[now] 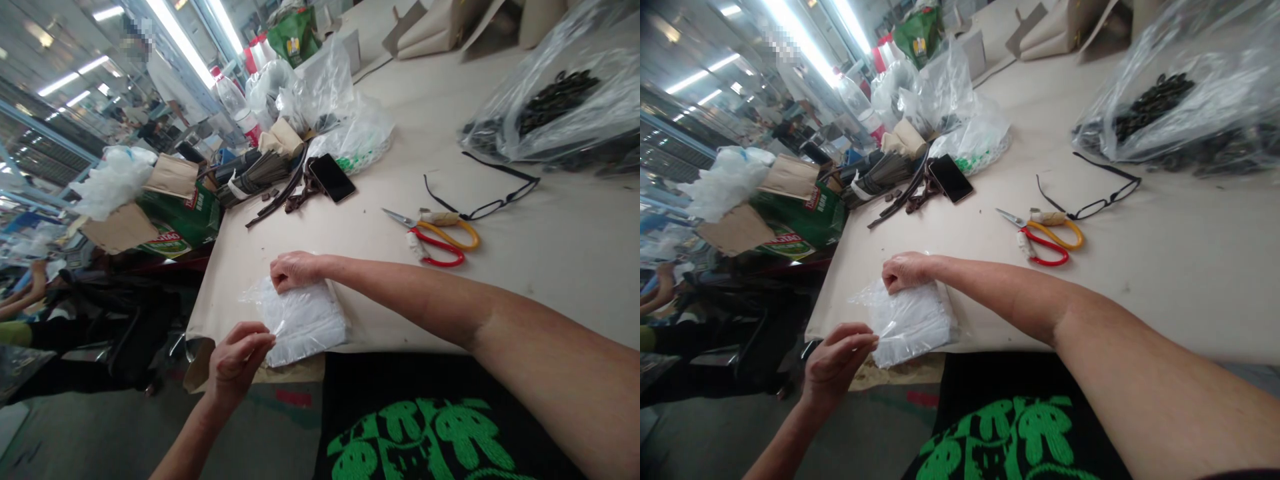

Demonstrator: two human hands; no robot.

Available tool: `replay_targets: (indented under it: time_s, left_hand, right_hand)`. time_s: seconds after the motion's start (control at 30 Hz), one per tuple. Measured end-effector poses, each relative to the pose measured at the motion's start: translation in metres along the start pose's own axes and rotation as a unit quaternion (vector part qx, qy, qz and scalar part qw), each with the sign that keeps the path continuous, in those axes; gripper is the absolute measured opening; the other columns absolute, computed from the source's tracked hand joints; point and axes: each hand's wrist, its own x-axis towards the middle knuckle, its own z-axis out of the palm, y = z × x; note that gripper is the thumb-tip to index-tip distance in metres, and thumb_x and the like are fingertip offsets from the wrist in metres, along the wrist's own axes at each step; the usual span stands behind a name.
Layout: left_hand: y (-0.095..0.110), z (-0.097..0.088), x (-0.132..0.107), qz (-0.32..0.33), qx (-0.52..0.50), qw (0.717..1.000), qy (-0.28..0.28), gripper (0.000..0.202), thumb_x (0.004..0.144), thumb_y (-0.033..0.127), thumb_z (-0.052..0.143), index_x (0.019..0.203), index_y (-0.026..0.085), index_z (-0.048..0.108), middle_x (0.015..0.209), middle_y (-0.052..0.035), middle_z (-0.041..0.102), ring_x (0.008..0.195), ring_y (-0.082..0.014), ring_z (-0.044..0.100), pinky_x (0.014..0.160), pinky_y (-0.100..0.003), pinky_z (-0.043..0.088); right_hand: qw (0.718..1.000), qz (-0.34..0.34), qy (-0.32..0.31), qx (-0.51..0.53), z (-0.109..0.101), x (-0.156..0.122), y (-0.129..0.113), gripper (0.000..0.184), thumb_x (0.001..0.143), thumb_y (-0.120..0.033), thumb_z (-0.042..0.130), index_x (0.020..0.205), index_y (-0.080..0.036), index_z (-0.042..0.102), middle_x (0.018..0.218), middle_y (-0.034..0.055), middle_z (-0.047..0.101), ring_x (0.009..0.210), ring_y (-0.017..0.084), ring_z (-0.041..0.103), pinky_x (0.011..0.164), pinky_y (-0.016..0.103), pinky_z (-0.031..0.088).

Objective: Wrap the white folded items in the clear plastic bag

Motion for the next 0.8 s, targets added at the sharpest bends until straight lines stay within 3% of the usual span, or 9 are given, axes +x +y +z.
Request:
replay_targets:
  time_s: [0.1, 0.2, 0.27, 0.37, 0.47, 0.57, 0.67, 0.8]
  left_hand:
    - [-0.01, -0.009, -0.02, -0.08, -0.062, 0.994, 0.033, 0.012, 0.081, 0.014, 0.071, 0.086, 0.025, 0.073, 0.089, -0.0005, 0.064, 0.079, -0.0116, 0.063, 0.068, -0.019, 0.052]
    - [-0.03, -0.02, -0.042, -0.183, -0.137, 0.969, 0.099, 0.004, 0.078, 0.02, 0.075, 0.079, 0.024, 0.074, 0.091, -0.0016, 0.064, 0.086, -0.0141, 0.062, 0.075, -0.021, 0.053]
    - [-0.045, -0.024, -0.054, -0.257, -0.193, 0.936, 0.144, 0.007, 0.076, 0.026, 0.077, 0.073, 0.021, 0.073, 0.095, -0.0027, 0.063, 0.092, -0.0151, 0.061, 0.08, -0.022, 0.053]
    - [-0.067, -0.02, -0.066, -0.358, -0.281, 0.864, 0.216, 0.023, 0.073, 0.038, 0.078, 0.069, 0.017, 0.072, 0.101, -0.0042, 0.062, 0.086, -0.0132, 0.061, 0.074, -0.021, 0.054]
    - [-0.085, -0.011, -0.07, -0.397, -0.325, 0.808, 0.291, 0.034, 0.071, 0.048, 0.077, 0.071, 0.015, 0.072, 0.103, -0.0047, 0.064, 0.078, -0.0107, 0.062, 0.073, -0.022, 0.055]
    - [-0.097, -0.006, -0.07, -0.4, -0.306, 0.805, 0.314, 0.045, 0.073, 0.058, 0.071, 0.083, 0.014, 0.071, 0.102, -0.0073, 0.068, 0.079, -0.0136, 0.066, 0.077, -0.027, 0.056]
    - [-0.104, -0.001, -0.072, -0.425, -0.242, 0.821, 0.294, 0.061, 0.078, 0.069, 0.059, 0.097, 0.012, 0.069, 0.102, -0.0111, 0.07, 0.08, -0.0174, 0.068, 0.076, -0.029, 0.056]
    - [-0.105, 0.01, -0.076, -0.481, -0.212, 0.81, 0.26, 0.074, 0.078, 0.079, 0.05, 0.097, 0.01, 0.067, 0.085, -0.0111, 0.072, 0.078, -0.0211, 0.07, 0.074, -0.032, 0.057]
  right_hand:
    - [1.0, -0.006, 0.0, 0.004, 0.0, 0.001, 0.002, 0.004, 0.079, -0.019, 0.07, 0.078, -0.019, 0.073, 0.089, 0.001, 0.07, 0.085, 0.014, 0.057, 0.073, 0.023, 0.04]
    - [1.0, -0.006, -0.002, 0.006, 0.001, 0.001, 0.003, 0.004, 0.08, -0.018, 0.07, 0.077, -0.018, 0.073, 0.088, 0.0013, 0.069, 0.086, 0.015, 0.057, 0.075, 0.024, 0.04]
    - [1.0, -0.003, -0.002, 0.002, 0.001, 0.001, 0.004, 0.004, 0.08, -0.018, 0.07, 0.077, -0.018, 0.073, 0.088, 0.0016, 0.069, 0.086, 0.016, 0.056, 0.076, 0.025, 0.041]
    - [1.0, 0.0, -0.002, -0.001, 0.001, 0.0, 0.004, 0.003, 0.08, -0.018, 0.07, 0.078, -0.019, 0.073, 0.087, 0.002, 0.068, 0.086, 0.017, 0.056, 0.078, 0.027, 0.041]
    - [1.0, -0.006, 0.002, 0.003, 0.001, -0.002, 0.005, 0.003, 0.08, -0.019, 0.071, 0.078, -0.019, 0.072, 0.088, 0.0024, 0.068, 0.087, 0.018, 0.056, 0.079, 0.029, 0.041]
    - [1.0, -0.01, 0.005, 0.006, 0.001, -0.002, 0.006, 0.005, 0.08, -0.017, 0.069, 0.076, -0.02, 0.071, 0.088, 0.002, 0.068, 0.087, 0.017, 0.057, 0.08, 0.029, 0.042]
    - [1.0, -0.003, 0.005, 0.003, 0.0, -0.002, 0.005, 0.008, 0.08, -0.015, 0.068, 0.075, -0.02, 0.07, 0.088, 0.0019, 0.067, 0.087, 0.017, 0.057, 0.08, 0.028, 0.042]
    - [1.0, 0.0, 0.001, -0.001, -0.002, -0.002, 0.001, 0.011, 0.082, -0.013, 0.065, 0.073, -0.02, 0.067, 0.088, 0.0024, 0.067, 0.086, 0.017, 0.057, 0.08, 0.029, 0.043]
